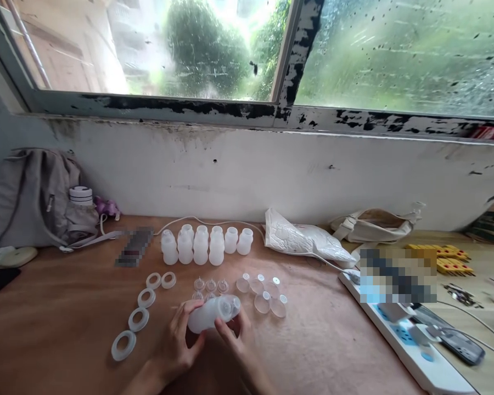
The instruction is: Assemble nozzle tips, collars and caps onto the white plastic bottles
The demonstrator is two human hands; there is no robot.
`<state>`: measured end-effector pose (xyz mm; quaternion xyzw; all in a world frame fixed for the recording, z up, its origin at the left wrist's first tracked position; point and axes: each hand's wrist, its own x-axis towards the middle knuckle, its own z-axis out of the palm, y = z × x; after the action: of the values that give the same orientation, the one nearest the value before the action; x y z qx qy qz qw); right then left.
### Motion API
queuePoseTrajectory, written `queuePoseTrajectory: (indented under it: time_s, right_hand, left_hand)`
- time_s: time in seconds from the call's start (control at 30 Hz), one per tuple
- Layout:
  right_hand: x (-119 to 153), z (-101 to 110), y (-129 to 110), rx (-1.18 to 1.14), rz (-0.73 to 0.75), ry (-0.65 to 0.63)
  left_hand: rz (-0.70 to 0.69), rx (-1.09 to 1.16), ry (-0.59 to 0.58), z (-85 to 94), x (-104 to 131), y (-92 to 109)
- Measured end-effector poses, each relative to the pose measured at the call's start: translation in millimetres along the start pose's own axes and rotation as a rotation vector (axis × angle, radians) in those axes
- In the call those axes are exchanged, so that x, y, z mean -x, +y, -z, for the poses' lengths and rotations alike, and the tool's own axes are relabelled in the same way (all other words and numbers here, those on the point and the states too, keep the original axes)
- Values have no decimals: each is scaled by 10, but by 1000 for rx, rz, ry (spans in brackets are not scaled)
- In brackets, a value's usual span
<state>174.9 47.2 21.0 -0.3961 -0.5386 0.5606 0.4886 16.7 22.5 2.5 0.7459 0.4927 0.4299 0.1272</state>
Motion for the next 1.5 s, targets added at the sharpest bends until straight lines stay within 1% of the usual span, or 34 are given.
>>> queuePoseTrajectory:
  time_s: [0.07, 0.13, 0.23, 0.27, 0.33, 0.4, 0.5, 0.6, 0.7, 0.77, 0.87, 0.97, 1.17, 1.27, 1.33, 1.37, 1.43, 1.5]
  right_hand:
    - [-2, 13, -26, 23, 12, 40]
    - [-41, 52, -70, 59, 34, 115]
    - [-212, 168, -172, 139, 69, 250]
    - [-301, 217, -211, 184, 75, 274]
    - [-517, 315, -284, 289, 79, 263]
    - [-754, 391, -339, 416, 119, 252]
    - [-1073, 442, -366, 571, 158, 250]
    - [-1283, 445, -335, 615, 116, 218]
    - [-1393, 439, -275, 665, 76, 176]
    - [-1438, 432, -236, 728, 68, 169]
    - [-1489, 409, -199, 814, 46, 198]
    - [-1517, 375, -192, 860, 23, 207]
    - [-1505, 371, -159, 861, 8, 172]
    - [-1503, 412, -126, 815, 26, 189]
    - [-1479, 434, -136, 807, 76, 230]
    - [-1445, 437, -154, 818, 126, 256]
    - [-1314, 418, -202, 855, 274, 311]
    - [-1091, 363, -226, 889, 432, 344]
  left_hand:
    - [-17, -21, 14, -3, 4, -12]
    - [1, -44, 18, -7, 8, -36]
    - [63, -62, 34, -20, 8, -91]
    - [82, -64, 42, -27, 7, -112]
    - [114, -61, 56, -42, 3, -150]
    - [147, -53, 58, -57, -2, -180]
    - [190, -44, 53, -68, -8, -207]
    - [224, -36, 42, -65, -12, -223]
    - [248, -18, 37, -59, -16, -239]
    - [255, -6, 37, -59, -17, -250]
    - [257, 9, 31, -62, -18, -265]
    - [268, 23, 17, -63, -23, -271]
    - [283, 25, 11, -64, -29, -273]
    - [280, 23, 4, -66, -22, -275]
    - [277, 21, 1, -63, -21, -277]
    - [275, 18, 2, -60, -22, -278]
    - [274, 14, 4, -53, -26, -279]
    - [277, 13, -6, -50, -27, -279]
